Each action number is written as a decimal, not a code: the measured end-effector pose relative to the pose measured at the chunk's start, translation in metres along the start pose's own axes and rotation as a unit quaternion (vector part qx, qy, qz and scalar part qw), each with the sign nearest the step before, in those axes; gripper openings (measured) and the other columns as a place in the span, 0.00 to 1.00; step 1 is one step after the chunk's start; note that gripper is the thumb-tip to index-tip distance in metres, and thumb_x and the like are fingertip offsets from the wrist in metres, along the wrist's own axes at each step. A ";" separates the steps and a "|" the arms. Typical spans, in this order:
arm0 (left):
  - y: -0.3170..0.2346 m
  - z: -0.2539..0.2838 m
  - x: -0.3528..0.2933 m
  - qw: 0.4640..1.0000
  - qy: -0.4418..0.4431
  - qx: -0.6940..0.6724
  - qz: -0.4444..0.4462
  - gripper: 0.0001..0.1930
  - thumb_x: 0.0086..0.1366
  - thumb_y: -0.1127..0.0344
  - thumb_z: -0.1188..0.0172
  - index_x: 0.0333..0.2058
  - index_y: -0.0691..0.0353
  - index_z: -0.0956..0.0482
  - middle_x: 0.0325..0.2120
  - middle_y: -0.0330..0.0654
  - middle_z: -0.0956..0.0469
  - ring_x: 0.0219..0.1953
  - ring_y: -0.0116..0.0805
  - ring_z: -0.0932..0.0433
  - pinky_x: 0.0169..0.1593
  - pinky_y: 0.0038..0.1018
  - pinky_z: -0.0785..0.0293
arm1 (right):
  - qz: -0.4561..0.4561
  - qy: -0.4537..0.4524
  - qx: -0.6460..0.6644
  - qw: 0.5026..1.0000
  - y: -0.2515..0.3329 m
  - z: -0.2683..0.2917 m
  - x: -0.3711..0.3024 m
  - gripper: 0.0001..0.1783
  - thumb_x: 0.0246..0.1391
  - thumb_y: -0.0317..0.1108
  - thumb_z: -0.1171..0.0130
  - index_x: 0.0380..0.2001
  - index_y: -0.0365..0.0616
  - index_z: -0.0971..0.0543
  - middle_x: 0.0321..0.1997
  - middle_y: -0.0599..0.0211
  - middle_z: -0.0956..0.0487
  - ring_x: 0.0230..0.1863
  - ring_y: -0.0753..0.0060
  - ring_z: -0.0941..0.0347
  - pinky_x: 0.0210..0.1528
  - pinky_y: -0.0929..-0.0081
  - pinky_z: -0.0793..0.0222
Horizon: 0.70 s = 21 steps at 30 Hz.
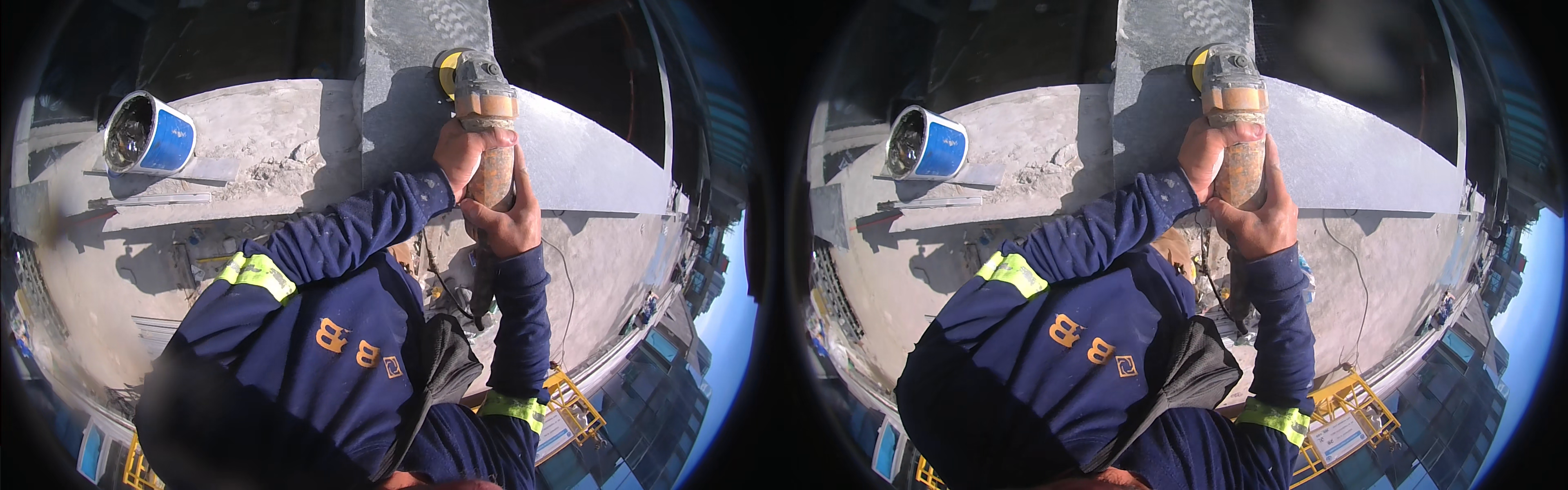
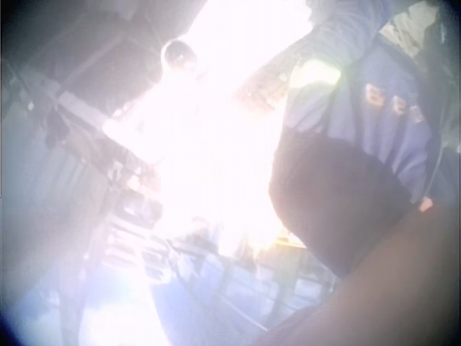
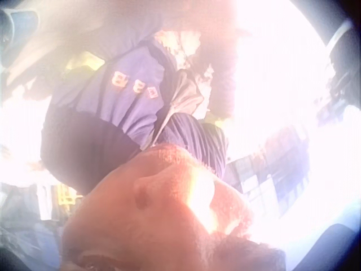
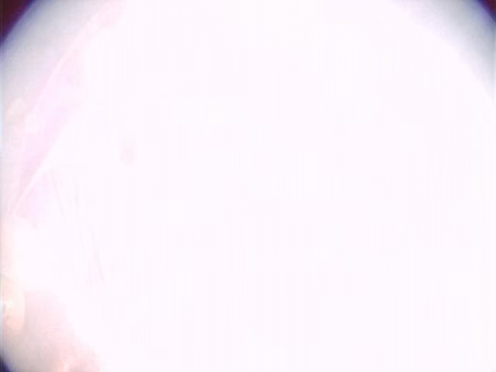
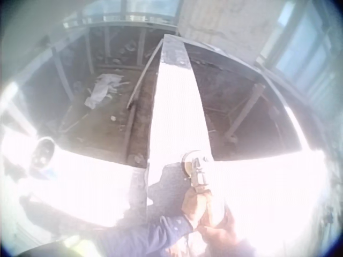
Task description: The person uses an angle grinder to smooth the surface of a large stone slab. The person holds the tool with both hands and moves it along the slab's surface, generating dust.
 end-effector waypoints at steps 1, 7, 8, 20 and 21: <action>0.005 -0.005 0.005 1.000 0.001 0.011 0.008 0.18 0.53 0.63 0.32 0.42 0.61 0.21 0.33 0.38 0.22 0.35 0.30 0.22 0.42 0.30 0.24 | -0.013 -0.010 0.006 1.000 -0.004 0.006 0.002 0.60 0.34 0.28 0.26 0.72 0.37 0.47 0.55 0.54 0.23 0.50 0.65 0.22 0.55 0.69 0.27; 0.009 -0.013 0.008 1.000 0.012 0.001 0.010 0.19 0.52 0.61 0.31 0.42 0.61 0.21 0.34 0.38 0.22 0.36 0.30 0.22 0.44 0.31 0.25 | 0.022 -0.035 -0.003 0.999 -0.009 0.012 0.004 0.58 0.33 0.31 0.27 0.71 0.37 0.44 0.49 0.48 0.19 0.48 0.59 0.19 0.54 0.67 0.25; 0.004 -0.009 0.004 1.000 0.011 0.002 0.004 0.19 0.52 0.61 0.31 0.42 0.60 0.21 0.34 0.38 0.22 0.36 0.30 0.22 0.44 0.31 0.25 | 0.016 -0.022 -0.008 1.000 -0.007 0.008 0.002 0.58 0.34 0.31 0.27 0.71 0.37 0.44 0.49 0.47 0.19 0.48 0.59 0.19 0.54 0.67 0.25; -0.020 0.019 -0.026 0.999 -0.031 -0.012 -0.007 0.19 0.54 0.62 0.33 0.44 0.61 0.23 0.34 0.39 0.22 0.36 0.31 0.21 0.42 0.31 0.23 | 0.046 0.032 -0.023 0.998 0.006 -0.022 -0.006 0.59 0.34 0.35 0.25 0.71 0.41 0.44 0.50 0.44 0.19 0.51 0.52 0.19 0.54 0.64 0.25; -0.011 0.013 -0.019 0.999 -0.023 -0.024 0.022 0.18 0.54 0.63 0.33 0.43 0.61 0.22 0.33 0.38 0.22 0.36 0.31 0.21 0.42 0.30 0.23 | 0.059 0.013 -0.044 0.997 0.006 -0.013 -0.007 0.59 0.35 0.34 0.25 0.71 0.40 0.44 0.50 0.45 0.19 0.51 0.55 0.20 0.55 0.64 0.25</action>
Point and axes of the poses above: each hand's wrist, its own x-axis towards the middle knuckle, its own z-axis out of the back of the hand, y = z × x, the point moved 4 cm from there along x, towards the middle knuckle
